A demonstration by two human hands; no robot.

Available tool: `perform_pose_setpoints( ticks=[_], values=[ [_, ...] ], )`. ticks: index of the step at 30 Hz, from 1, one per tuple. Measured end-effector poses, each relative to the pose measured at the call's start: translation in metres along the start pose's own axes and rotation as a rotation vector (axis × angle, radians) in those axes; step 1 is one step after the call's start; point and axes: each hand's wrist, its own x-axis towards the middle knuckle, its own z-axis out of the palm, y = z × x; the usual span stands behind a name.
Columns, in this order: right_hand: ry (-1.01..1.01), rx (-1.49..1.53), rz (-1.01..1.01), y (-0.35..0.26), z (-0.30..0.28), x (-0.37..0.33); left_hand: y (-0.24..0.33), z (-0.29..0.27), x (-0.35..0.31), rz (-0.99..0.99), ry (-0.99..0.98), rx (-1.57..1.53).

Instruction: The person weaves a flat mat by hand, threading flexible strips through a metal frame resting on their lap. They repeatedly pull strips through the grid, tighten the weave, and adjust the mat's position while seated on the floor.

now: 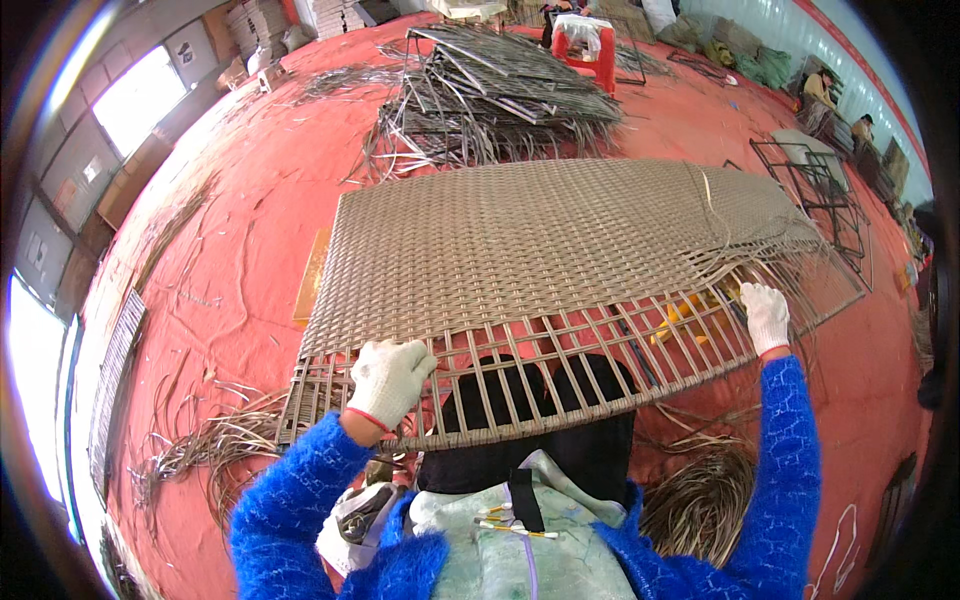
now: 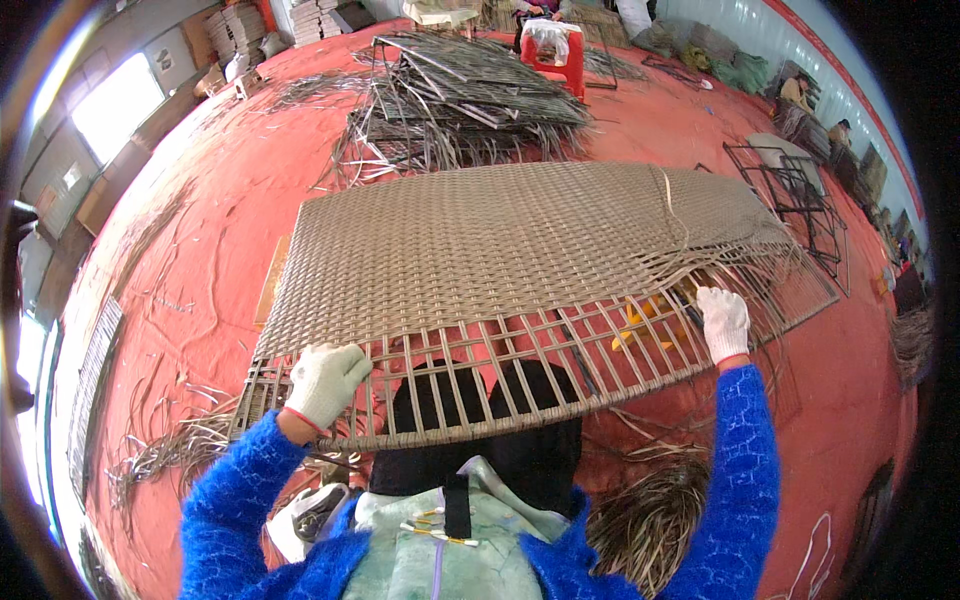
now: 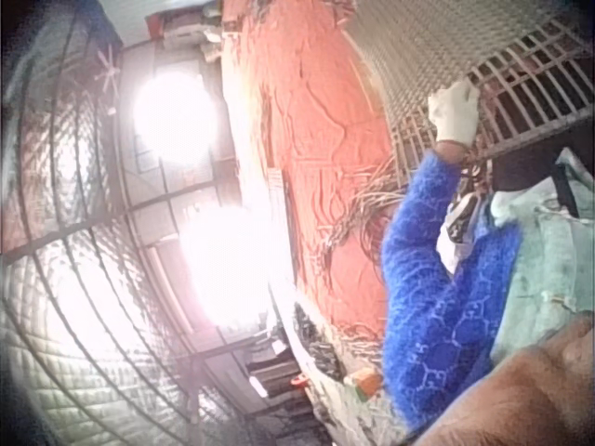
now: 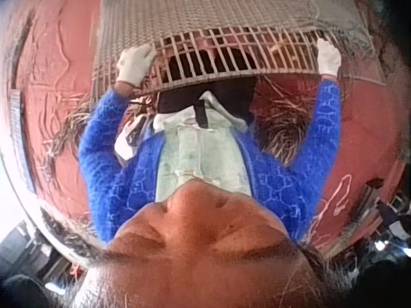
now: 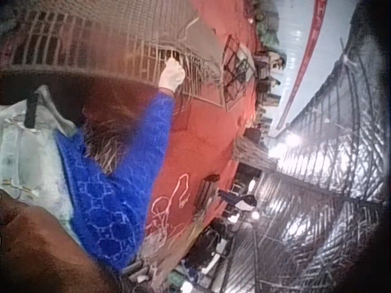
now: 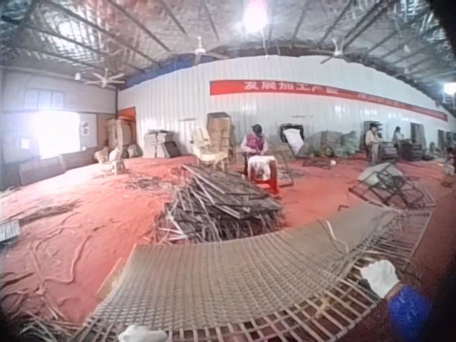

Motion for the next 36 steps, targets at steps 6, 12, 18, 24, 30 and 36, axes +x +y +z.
perform_pose_setpoints(
  ticks=[6,12,18,24,30,36],
  values=[
    [-0.026,-0.018,0.098,0.009,0.04,0.005,-0.035,-0.015,-0.043,0.16,0.258,-0.155],
    [-0.388,-0.178,0.369,-0.005,0.036,0.037,-0.131,-0.03,-0.103,-0.311,0.482,-0.115],
    [-0.455,0.271,0.391,-0.01,0.048,0.059,-0.181,0.002,-0.102,-0.626,0.169,-0.926],
    [-0.222,1.141,1.072,0.007,0.086,0.052,-0.192,0.012,-0.086,-0.848,-0.074,-1.814],
    [-0.301,1.263,0.942,0.005,0.076,0.056,-0.195,0.011,-0.07,-0.944,-0.126,-1.586],
    [-0.111,1.116,0.731,0.016,0.129,0.052,-0.199,0.016,-0.063,-0.966,-0.059,-1.412]
  ],
)
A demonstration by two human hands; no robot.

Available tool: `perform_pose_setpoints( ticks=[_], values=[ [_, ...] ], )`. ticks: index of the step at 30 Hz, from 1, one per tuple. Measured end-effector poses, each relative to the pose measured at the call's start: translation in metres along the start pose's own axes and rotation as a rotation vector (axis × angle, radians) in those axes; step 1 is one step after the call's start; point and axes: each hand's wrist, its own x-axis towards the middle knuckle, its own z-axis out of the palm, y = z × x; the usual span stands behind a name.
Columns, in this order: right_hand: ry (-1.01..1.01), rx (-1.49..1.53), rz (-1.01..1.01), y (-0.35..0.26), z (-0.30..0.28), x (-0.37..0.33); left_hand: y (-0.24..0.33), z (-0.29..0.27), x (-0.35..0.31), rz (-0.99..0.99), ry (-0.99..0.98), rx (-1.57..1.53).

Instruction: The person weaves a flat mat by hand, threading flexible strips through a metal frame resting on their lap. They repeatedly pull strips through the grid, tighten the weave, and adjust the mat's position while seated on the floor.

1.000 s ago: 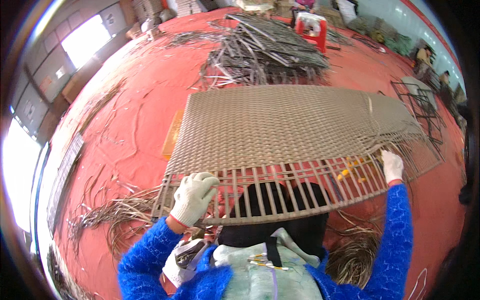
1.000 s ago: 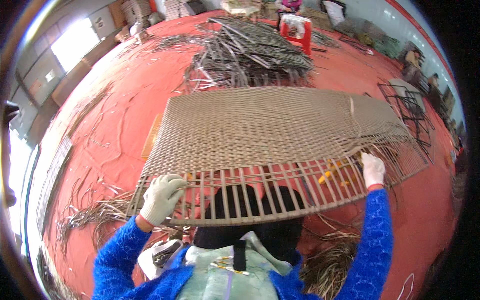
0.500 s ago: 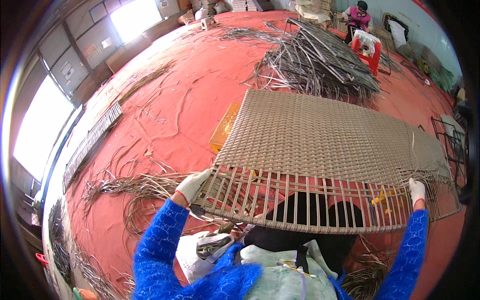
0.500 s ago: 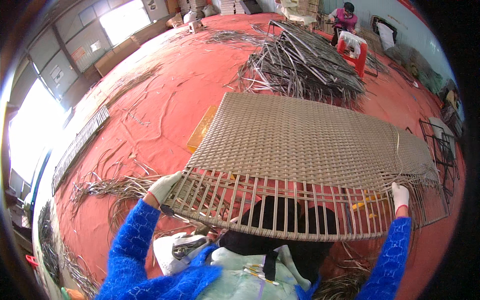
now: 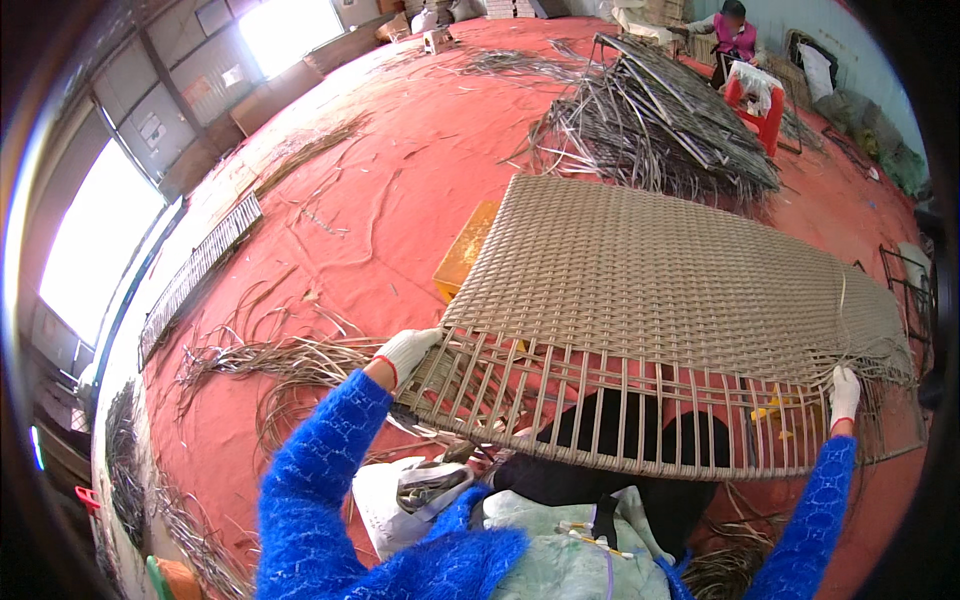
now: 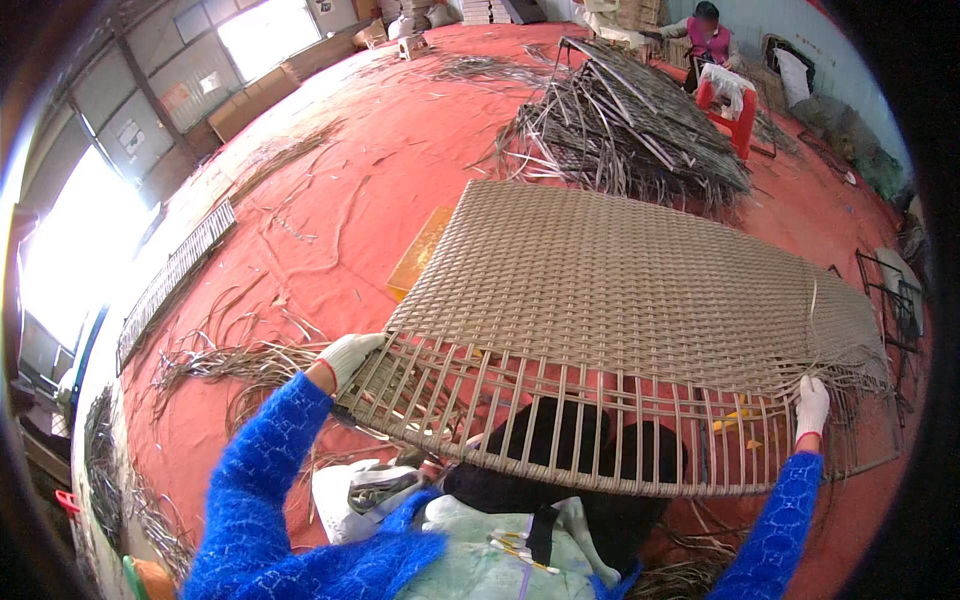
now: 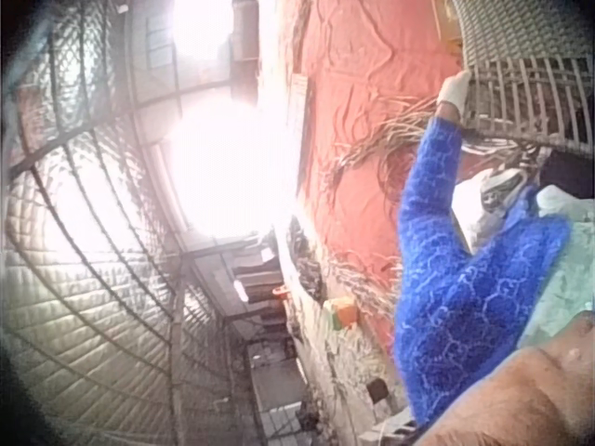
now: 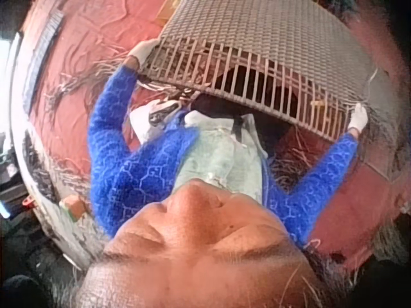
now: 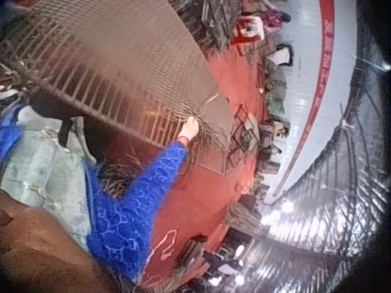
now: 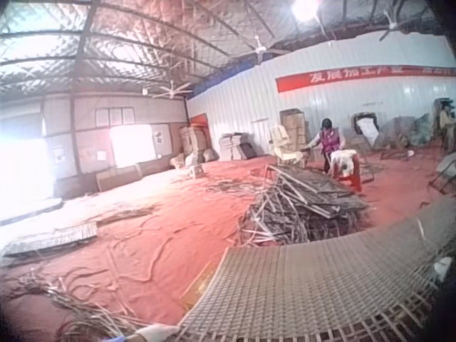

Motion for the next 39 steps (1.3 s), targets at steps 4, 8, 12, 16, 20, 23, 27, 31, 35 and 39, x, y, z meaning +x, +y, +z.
perform_pose_setpoints(
  ticks=[4,8,12,16,20,23,27,31,35,39],
  values=[
    [0.133,-0.075,-0.013,0.032,-0.006,0.013,0.001,0.01,0.004,0.071,0.05,0.022],
    [0.252,-0.42,-0.015,-0.002,-0.004,-0.014,-0.002,0.018,0.008,0.103,0.124,0.179],
    [0.228,-0.866,0.091,-0.094,0.006,-0.058,-0.018,0.017,0.005,-0.025,-0.125,-0.283],
    [0.349,-1.142,-0.199,-0.205,0.04,-0.096,-0.04,0.031,-0.017,-0.045,-0.267,-0.492],
    [-0.049,-0.542,-0.682,-0.304,0.121,-0.171,-0.067,0.067,-0.06,-0.062,-0.308,-0.631],
    [-0.41,-0.175,-1.119,-0.36,0.172,-0.252,-0.083,0.081,-0.083,-0.127,-0.275,-0.669],
    [-0.691,-0.067,-1.32,-0.404,0.206,-0.327,-0.093,0.079,-0.094,0.003,-0.327,-0.666],
    [-0.748,-0.028,-1.347,-0.416,0.225,-0.353,-0.098,0.07,-0.092,0.153,-0.242,-0.472],
    [-0.762,-0.269,-1.256,-0.418,0.238,-0.361,-0.103,0.071,-0.072,0.345,-0.103,-0.294],
    [-0.711,-0.42,-1.233,-0.422,0.243,-0.364,-0.111,0.071,-0.061,0.496,-0.023,-0.14]
  ],
)
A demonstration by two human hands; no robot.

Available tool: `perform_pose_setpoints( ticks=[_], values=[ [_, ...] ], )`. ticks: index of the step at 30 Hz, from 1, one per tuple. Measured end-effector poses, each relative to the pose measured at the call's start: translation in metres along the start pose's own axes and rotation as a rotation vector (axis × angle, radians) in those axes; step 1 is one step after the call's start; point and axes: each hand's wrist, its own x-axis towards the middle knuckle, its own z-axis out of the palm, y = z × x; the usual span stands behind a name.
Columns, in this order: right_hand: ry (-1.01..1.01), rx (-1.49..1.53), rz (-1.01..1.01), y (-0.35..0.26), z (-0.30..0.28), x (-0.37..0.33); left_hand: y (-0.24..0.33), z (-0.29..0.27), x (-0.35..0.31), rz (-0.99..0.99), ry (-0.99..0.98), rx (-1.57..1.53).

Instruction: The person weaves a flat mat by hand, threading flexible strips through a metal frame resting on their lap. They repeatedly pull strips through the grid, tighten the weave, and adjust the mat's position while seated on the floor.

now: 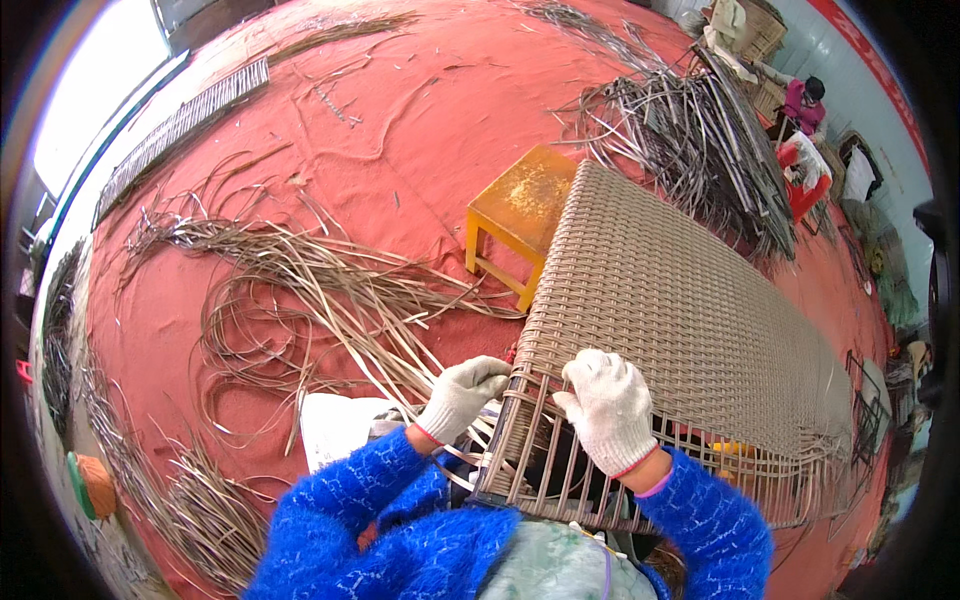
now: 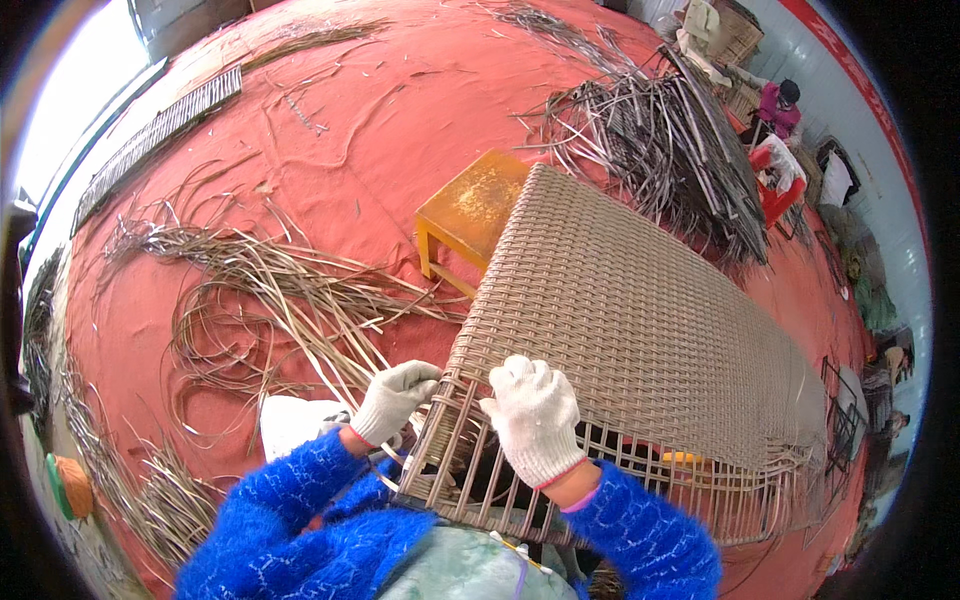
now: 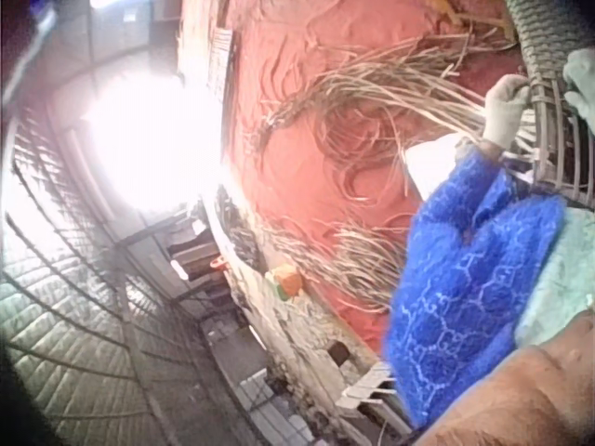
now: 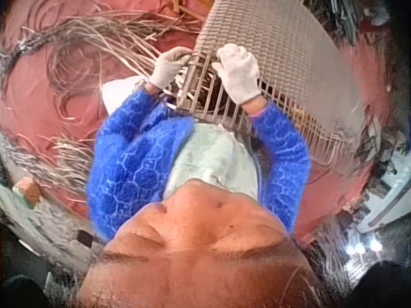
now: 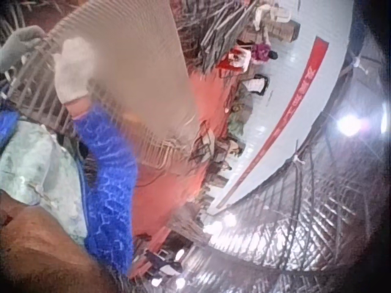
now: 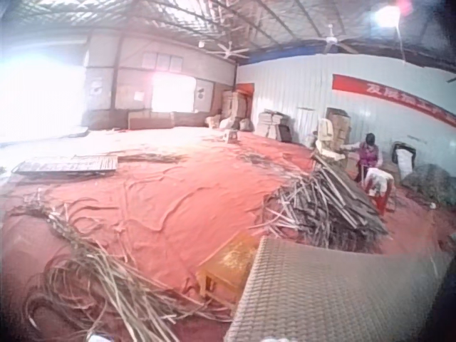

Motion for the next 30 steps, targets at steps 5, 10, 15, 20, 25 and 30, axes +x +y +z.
perform_pose_setpoints(
  ticks=[5,10,15,20,25,30],
  values=[
    [0.013,-0.14,-0.058,-0.01,0.006,0.005,-0.001,-0.002,0.005,0.457,0.12,0.322],
    [0.023,-0.168,-0.08,-0.011,0.014,0.007,0.003,-0.005,0.012,0.68,0.11,0.462],
    [0.064,-0.251,-0.079,-0.01,0.025,0.006,-0.001,-0.005,0.014,0.66,0.108,0.458],
    [0.117,-0.241,-0.108,0.002,0.032,0.014,-0.007,-0.004,0.017,0.648,0.107,0.486],
    [0.063,-0.124,-0.071,-0.004,0.027,0.014,-0.008,-0.006,0.018,0.653,0.117,0.546],
    [-0.047,-0.081,0.006,-0.01,0.02,0.022,-0.005,-0.015,0.026,0.681,0.026,0.562]
  ],
)
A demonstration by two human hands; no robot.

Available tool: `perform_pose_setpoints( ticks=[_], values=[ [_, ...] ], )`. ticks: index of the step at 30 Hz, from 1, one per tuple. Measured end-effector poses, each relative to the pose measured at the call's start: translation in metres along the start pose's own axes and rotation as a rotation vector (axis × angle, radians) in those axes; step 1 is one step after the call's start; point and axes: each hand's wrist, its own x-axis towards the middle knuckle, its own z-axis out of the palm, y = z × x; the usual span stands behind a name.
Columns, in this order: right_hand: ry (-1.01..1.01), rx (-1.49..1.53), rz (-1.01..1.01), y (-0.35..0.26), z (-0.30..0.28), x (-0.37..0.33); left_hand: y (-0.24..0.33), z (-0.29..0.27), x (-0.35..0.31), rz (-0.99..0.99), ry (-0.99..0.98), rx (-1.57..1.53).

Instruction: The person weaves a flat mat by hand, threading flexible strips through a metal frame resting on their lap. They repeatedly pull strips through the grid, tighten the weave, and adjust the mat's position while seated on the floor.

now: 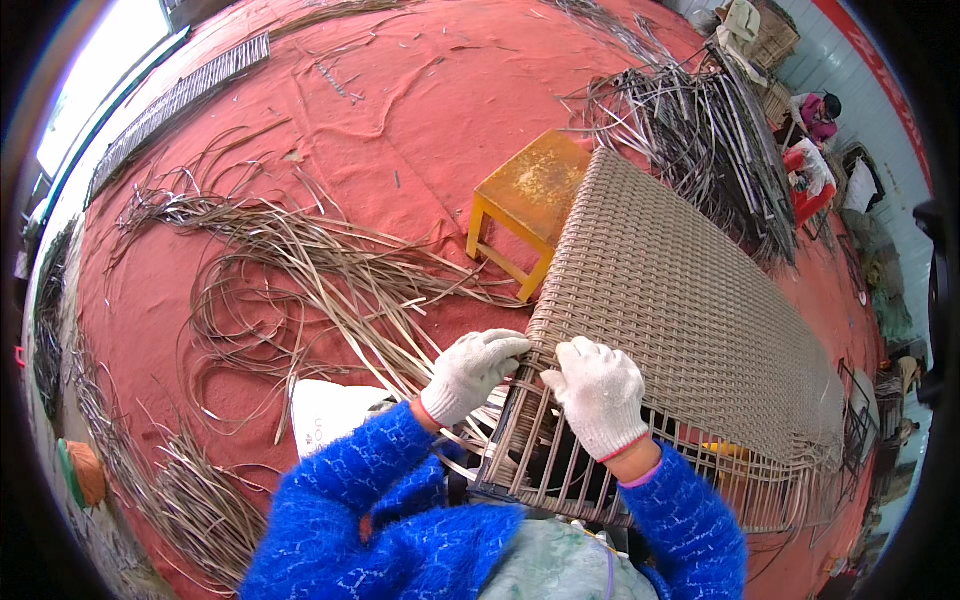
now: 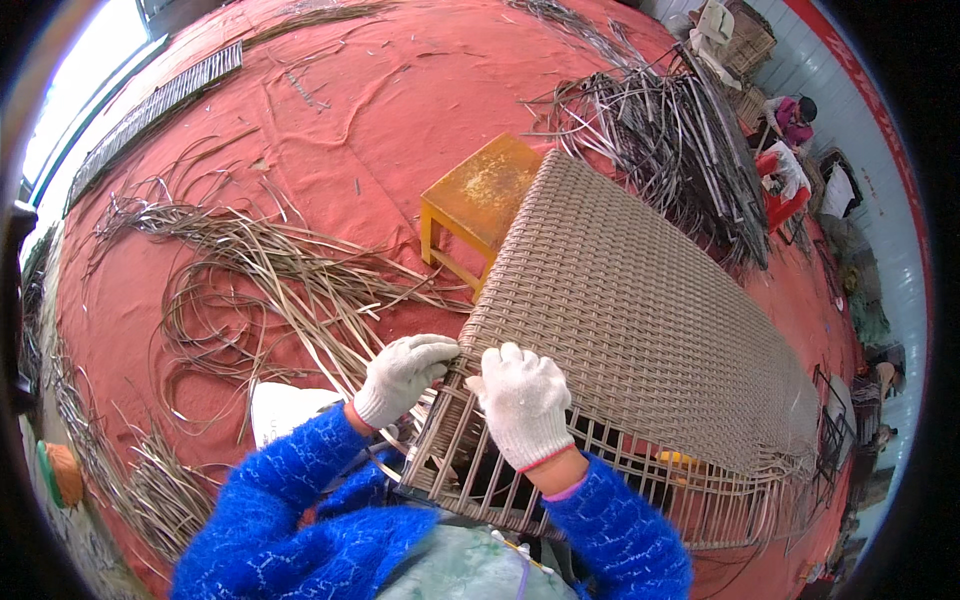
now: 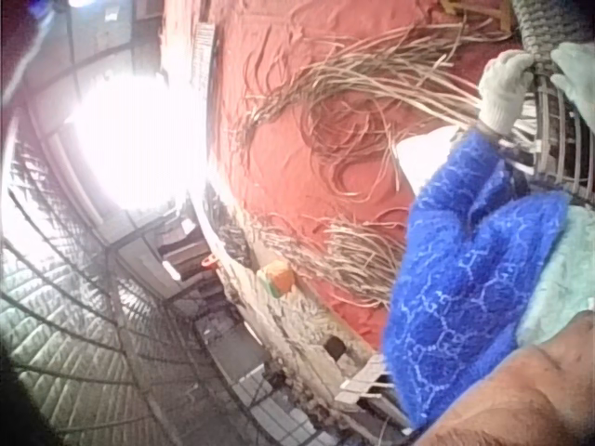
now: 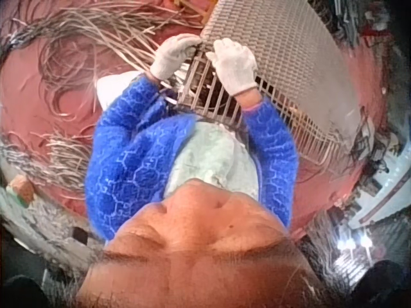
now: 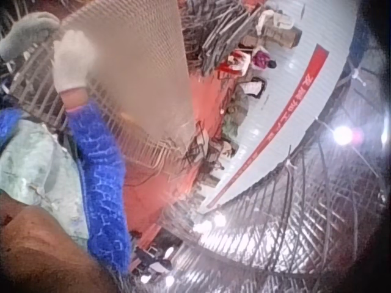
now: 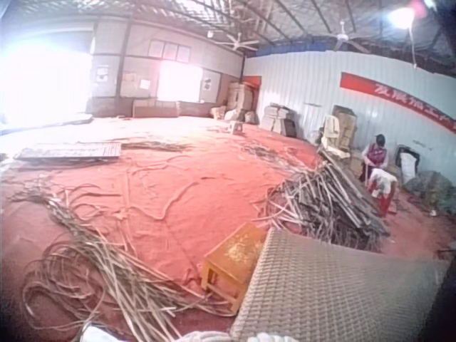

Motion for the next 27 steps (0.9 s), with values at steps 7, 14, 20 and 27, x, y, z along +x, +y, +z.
perform_pose_setpoints(
  ticks=[7,14,20,27],
  values=[
    [-0.098,-0.325,0.051,-0.016,0.017,0.011,0.003,0.0,0.001,-0.004,-0.008,0.035],
    [-0.011,-0.253,0.054,-0.015,0.024,0.013,0.0,0.006,0.002,-0.046,0.032,-0.011],
    [0.023,0.14,0.068,0.014,0.001,0.01,0.0,0.002,0.0,-0.12,0.034,-0.189],
    [0.069,0.43,0.064,0.033,-0.002,0.005,-0.005,0.006,0.003,-0.076,0.037,-0.102]
  ],
)
